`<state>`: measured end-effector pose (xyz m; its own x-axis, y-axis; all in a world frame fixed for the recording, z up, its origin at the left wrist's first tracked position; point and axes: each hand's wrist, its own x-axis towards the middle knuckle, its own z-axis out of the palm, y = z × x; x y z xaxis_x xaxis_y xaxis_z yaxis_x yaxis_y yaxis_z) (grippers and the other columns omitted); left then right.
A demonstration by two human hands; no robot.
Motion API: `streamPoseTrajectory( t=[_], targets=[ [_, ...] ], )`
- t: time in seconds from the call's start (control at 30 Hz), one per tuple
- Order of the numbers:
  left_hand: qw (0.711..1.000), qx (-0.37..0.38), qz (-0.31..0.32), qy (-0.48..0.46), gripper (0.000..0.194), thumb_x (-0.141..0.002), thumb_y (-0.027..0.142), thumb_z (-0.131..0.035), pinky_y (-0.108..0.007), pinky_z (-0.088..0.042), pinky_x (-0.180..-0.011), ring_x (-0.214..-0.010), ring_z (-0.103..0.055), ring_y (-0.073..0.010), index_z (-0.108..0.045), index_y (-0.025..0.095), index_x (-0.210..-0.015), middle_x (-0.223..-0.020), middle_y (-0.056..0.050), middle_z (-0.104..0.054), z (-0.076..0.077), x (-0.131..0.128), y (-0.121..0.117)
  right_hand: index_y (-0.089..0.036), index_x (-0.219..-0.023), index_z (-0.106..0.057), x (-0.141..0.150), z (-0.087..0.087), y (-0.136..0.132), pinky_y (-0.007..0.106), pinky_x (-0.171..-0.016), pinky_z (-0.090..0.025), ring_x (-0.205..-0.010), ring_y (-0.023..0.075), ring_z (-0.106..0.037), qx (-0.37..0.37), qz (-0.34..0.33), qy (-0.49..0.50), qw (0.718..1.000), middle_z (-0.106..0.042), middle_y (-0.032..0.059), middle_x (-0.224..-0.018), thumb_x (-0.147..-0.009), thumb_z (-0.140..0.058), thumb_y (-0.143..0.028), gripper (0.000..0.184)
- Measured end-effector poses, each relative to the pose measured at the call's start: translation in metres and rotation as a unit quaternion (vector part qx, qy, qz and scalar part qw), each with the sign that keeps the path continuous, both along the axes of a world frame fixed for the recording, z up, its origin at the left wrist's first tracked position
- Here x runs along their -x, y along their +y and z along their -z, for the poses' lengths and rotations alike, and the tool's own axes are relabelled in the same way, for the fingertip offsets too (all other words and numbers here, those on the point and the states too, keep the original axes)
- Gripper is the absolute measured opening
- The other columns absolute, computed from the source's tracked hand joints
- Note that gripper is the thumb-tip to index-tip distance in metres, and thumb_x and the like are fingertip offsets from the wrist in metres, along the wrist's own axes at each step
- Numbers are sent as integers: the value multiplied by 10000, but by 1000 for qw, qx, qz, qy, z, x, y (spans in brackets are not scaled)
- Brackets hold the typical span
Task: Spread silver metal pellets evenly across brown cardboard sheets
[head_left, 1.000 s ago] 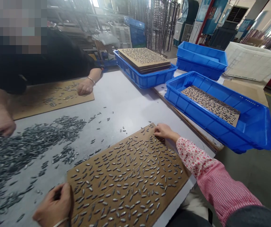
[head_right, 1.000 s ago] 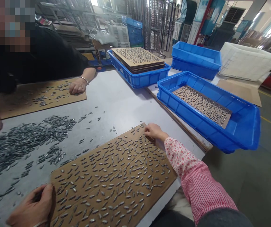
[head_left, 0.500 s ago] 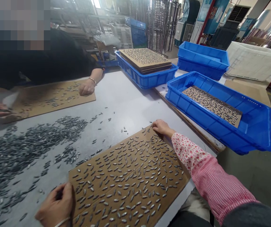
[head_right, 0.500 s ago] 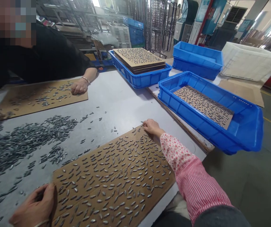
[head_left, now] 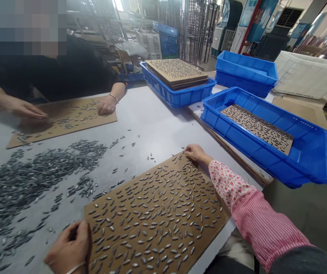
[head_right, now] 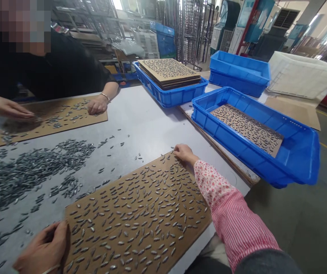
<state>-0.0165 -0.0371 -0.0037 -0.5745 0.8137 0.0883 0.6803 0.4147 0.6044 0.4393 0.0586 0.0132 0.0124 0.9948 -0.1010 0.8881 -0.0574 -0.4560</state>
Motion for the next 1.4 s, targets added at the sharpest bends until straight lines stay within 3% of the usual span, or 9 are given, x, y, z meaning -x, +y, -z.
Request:
streamPoseTrajectory(
  t=[0.17,0.37,0.53,0.73,0.97,1.27,1.4],
  targets=[
    [1000,2,8,3,287,-622,472,-509,-310,-475,-749,-763,-599,-216,-609,217,-705,-674,-21,-614,-1,0,0,-204,-970,-689,7,-4,2,252,-791,-420,-976,184,-588,3,-4,-32,999,-666,63,-1071,-820,-546,-223,208],
    [1000,3,14,6,286,-635,463,-525,-316,-477,-789,-786,-602,-213,-615,207,-724,-688,-20,-618,0,2,-1,-211,-864,-711,-8,-5,-7,217,-725,-422,-830,147,-612,47,-87,14,995,-697,6,-874,-777,-595,-218,145],
    [1000,9,11,-11,287,-632,471,-505,-335,-472,-823,-807,-604,-220,-601,211,-706,-716,-29,-623,-5,-1,-1,-227,-979,-695,-1,5,5,241,-793,-415,-924,162,-584,-7,-55,-7,998,-664,33,-1006,-826,-555,-254,209],
    [1000,11,6,-2,311,-619,480,-494,-324,-471,-792,-770,-595,-208,-603,205,-717,-710,-32,-614,-1,0,0,-210,-951,-685,13,-9,8,230,-754,-403,-952,175,-560,7,-76,-66,995,-630,72,-1048,-856,-516,-251,198],
    [1000,-18,10,-7,380,-599,547,-474,-336,-460,-806,-773,-585,-215,-606,219,-738,-740,-30,-615,14,8,0,-198,-801,-708,1,-11,9,201,-581,-358,-716,119,-585,78,-122,-52,988,-693,16,-820,-776,-575,-235,140],
    [1000,-22,17,6,406,-612,565,-462,-348,-464,-830,-817,-608,-231,-616,220,-759,-759,-38,-624,19,11,1,-202,-833,-711,25,-9,8,230,-590,-352,-823,163,-587,12,-117,-97,988,-675,57,-962,-817,-571,-323,185],
    [999,-27,21,7,411,-620,562,-469,-354,-465,-836,-827,-612,-235,-626,220,-784,-764,-38,-627,22,12,1,-201,-848,-703,31,-15,-2,228,-613,-352,-833,157,-580,-16,-151,-129,980,-655,66,-966,-840,-565,-281,160]
  ],
)
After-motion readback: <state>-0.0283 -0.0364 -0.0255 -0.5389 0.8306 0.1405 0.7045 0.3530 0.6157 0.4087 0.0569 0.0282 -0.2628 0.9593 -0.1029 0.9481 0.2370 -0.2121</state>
